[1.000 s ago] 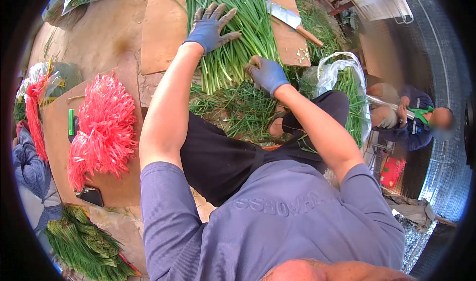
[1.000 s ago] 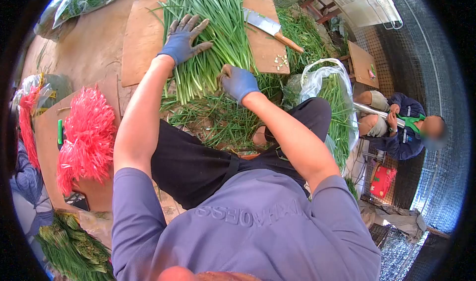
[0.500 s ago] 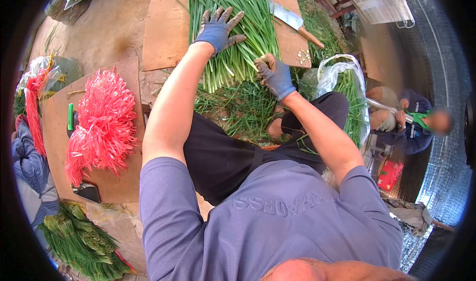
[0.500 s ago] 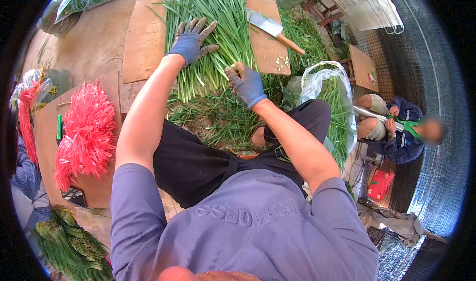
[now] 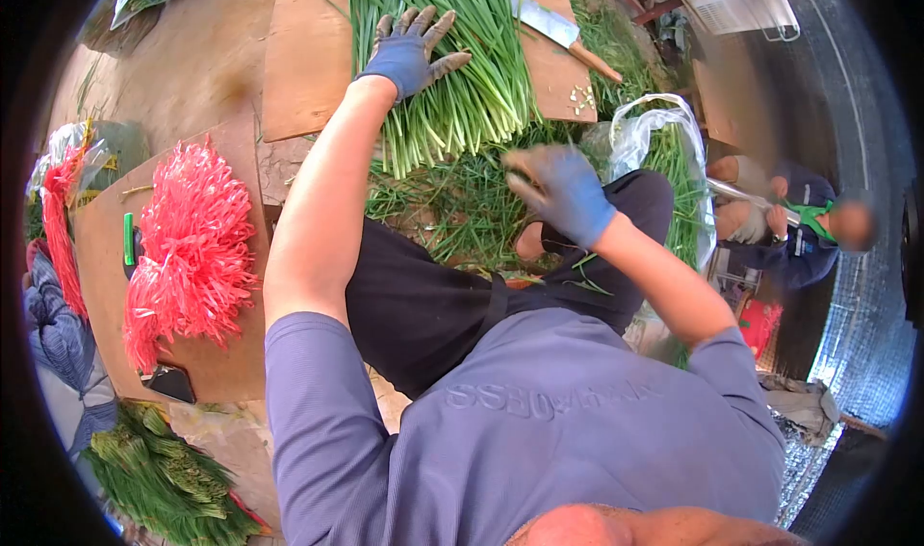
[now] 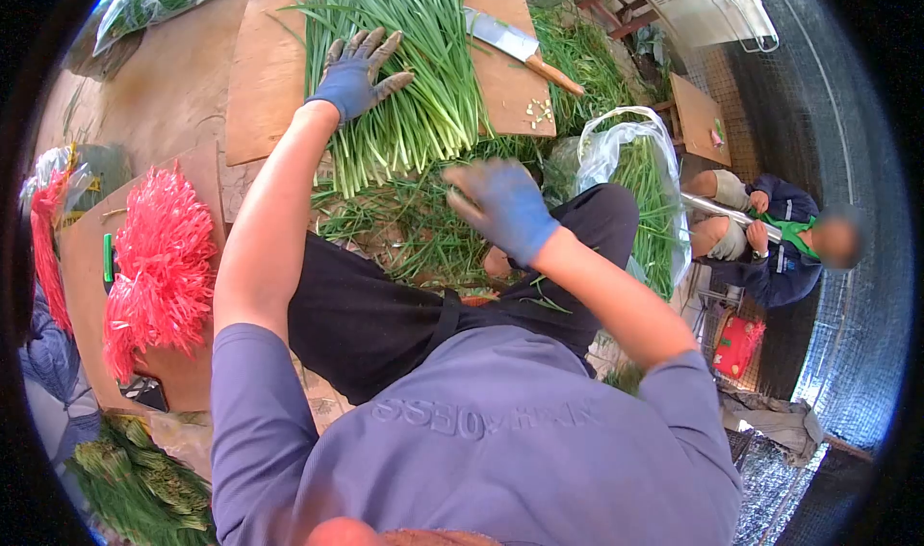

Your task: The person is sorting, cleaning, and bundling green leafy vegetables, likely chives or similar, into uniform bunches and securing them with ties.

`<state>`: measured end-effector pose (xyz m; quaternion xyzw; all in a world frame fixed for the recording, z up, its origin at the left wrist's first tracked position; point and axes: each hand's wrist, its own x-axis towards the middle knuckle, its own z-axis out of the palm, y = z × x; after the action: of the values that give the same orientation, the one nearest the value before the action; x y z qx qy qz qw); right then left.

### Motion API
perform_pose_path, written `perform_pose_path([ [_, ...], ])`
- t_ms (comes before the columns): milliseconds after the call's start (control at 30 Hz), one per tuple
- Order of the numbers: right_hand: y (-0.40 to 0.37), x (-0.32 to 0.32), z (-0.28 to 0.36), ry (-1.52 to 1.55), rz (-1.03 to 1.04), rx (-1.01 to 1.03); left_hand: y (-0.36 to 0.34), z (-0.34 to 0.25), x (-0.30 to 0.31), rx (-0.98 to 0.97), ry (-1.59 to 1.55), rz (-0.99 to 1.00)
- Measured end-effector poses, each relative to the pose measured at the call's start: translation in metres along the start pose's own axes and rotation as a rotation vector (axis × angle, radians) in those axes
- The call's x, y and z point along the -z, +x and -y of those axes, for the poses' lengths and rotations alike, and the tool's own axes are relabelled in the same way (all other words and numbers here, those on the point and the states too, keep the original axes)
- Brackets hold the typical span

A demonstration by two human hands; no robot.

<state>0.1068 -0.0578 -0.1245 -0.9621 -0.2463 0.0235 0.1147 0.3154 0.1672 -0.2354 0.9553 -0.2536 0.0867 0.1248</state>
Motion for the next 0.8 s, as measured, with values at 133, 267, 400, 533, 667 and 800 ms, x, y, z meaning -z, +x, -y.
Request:
perform_pose_path([
  [133,0.062,-0.044,0.012,-0.135,-0.247,0.004,-0.006,-0.001,0.010,-0.037,0.012,0.021],
  [267,0.073,-0.054,0.001,-0.271,-0.170,-0.061,-0.004,0.008,0.010,-0.088,-0.024,0.053],
  [400,0.076,-0.059,-0.005,-0.277,-0.189,-0.023,-0.001,0.010,0.008,-0.098,-0.039,0.078],
  [533,0.086,-0.072,-0.008,-0.312,-0.189,0.074,0.001,0.011,0.010,-0.101,-0.015,0.117],
  [667,0.077,-0.069,-0.012,-0.339,-0.185,0.190,0.001,0.012,0.007,-0.130,-0.029,0.075],
  [800,0.012,-0.036,0.006,-0.175,0.119,0.417,0.001,0.014,0.007,-0.121,-0.046,0.078],
])
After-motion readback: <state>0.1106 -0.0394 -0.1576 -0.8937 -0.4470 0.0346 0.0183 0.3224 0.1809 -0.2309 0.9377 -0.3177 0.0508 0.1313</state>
